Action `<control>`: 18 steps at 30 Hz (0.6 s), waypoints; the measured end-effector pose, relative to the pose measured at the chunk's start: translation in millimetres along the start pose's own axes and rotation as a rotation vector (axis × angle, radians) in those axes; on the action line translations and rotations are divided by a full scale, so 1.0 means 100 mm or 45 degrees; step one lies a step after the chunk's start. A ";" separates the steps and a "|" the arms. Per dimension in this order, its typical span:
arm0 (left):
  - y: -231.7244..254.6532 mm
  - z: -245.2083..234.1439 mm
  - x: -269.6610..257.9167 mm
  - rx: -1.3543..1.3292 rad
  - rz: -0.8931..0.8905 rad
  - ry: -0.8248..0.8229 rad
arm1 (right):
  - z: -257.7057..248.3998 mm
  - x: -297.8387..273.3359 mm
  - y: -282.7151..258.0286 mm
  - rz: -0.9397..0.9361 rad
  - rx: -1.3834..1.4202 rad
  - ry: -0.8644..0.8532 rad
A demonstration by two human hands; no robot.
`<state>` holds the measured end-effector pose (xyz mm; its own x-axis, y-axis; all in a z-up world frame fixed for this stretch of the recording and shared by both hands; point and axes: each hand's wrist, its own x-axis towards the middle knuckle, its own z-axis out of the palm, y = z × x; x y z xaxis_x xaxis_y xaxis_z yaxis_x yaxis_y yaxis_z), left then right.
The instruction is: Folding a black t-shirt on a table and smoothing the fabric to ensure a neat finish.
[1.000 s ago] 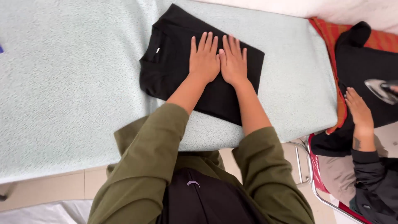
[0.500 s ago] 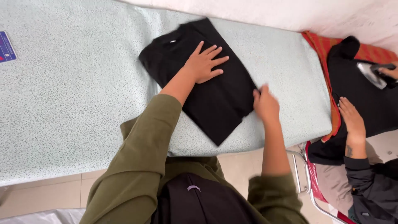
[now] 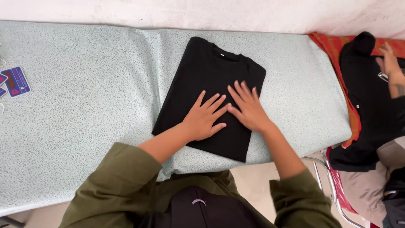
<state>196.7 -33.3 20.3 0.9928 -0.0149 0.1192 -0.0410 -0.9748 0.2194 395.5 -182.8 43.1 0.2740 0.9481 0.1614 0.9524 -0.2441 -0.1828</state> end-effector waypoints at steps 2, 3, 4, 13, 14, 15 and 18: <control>0.01 -0.04 -0.05 -0.008 0.019 -0.022 | 0.10 0.33 0.45 0.162 -0.009 -0.048; 0.02 -0.02 -0.06 -0.012 0.018 -0.022 | 0.12 0.42 0.85 0.162 -0.010 -0.052; 0.03 -0.01 -0.07 -0.037 0.025 -0.008 | 0.15 0.50 1.24 0.435 -0.162 -0.144; -0.40 -0.16 -0.18 -0.132 -0.085 0.281 | 0.19 2.06 0.40 0.243 0.253 0.180; -0.51 -0.18 -0.23 -0.032 -0.141 0.362 | 0.17 2.17 0.16 0.201 0.257 0.103; -0.56 -0.13 -0.27 -0.032 -0.158 0.364 | 0.19 2.26 0.06 0.187 0.260 0.094; -0.63 -0.05 -0.36 -0.086 -0.261 0.366 | 0.36 2.47 -0.17 0.203 0.454 0.012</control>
<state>163.1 29.7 7.4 0.9091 0.2521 0.3317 0.1389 -0.9340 0.3293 442.3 62.5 51.4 0.4179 0.9015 0.1124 0.7919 -0.3008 -0.5314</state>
